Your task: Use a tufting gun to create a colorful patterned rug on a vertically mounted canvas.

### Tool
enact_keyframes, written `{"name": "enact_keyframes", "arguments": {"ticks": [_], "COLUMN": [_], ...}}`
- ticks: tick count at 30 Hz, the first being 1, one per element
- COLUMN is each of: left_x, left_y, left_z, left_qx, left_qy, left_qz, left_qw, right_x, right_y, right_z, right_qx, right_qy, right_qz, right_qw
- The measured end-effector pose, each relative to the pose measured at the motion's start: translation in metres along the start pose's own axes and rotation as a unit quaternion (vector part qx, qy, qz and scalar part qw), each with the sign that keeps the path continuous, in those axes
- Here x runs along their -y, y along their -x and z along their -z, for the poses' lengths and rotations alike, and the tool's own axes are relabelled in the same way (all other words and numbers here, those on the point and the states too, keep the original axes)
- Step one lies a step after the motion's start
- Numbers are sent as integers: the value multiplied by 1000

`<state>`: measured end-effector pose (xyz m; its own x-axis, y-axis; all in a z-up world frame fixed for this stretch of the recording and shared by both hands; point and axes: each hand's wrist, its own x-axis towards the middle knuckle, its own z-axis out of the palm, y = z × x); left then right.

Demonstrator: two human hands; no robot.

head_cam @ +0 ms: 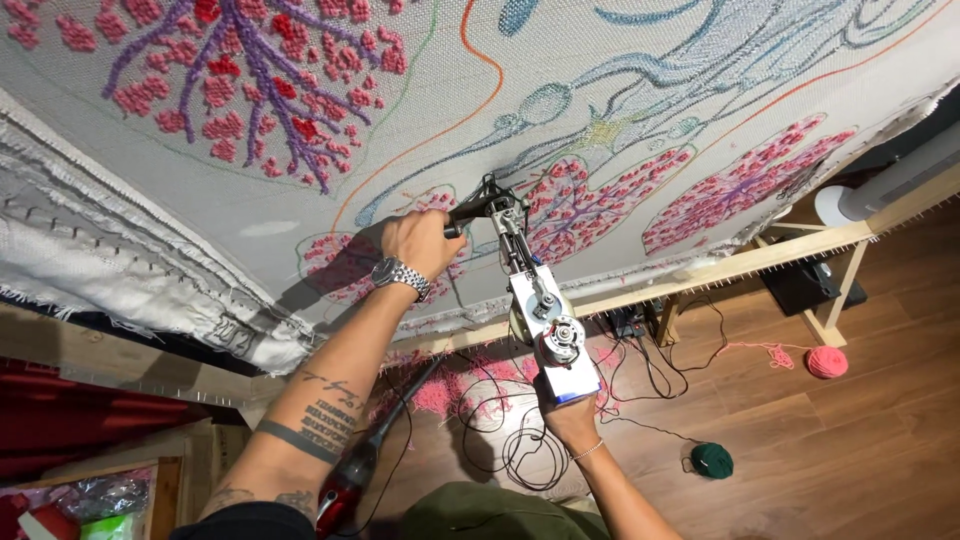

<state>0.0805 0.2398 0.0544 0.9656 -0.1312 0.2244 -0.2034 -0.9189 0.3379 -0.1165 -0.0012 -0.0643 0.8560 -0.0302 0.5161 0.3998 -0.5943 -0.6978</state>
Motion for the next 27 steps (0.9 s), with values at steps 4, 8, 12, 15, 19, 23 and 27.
{"name": "enact_keyframes", "arguments": {"ticks": [4, 8, 12, 15, 19, 23, 27], "left_x": [-6, -6, -4, -13, -12, -16, -13], "left_y": [0, -2, -8, -5, -7, -7, -7], "left_z": [8, 9, 11, 26, 27, 32, 28], "left_qx": [22, -4, -24, 5, -1, -13, -55], "left_qy": [-10, 1, 4, -7, 1, -6, 11], "left_qz": [23, 23, 11, 27, 27, 22, 11], "left_qw": [999, 1000, 1000, 1000, 1000, 1000, 998], "right_x": [7, 0, -21, -22, -31, -29, -37], "right_y": [-5, -1, 8, 15, 18, 13, 21], "right_z": [2, -4, -14, -19, -22, -20, -22], "right_qx": [0, -10, -28, -47, -46, -47, -41], "right_qy": [42, -13, -19, -67, -36, -2, 78], "right_qz": [18, 4, -35, -58, -51, -16, 54], "right_qw": [999, 1000, 999, 995, 997, 999, 995]}}
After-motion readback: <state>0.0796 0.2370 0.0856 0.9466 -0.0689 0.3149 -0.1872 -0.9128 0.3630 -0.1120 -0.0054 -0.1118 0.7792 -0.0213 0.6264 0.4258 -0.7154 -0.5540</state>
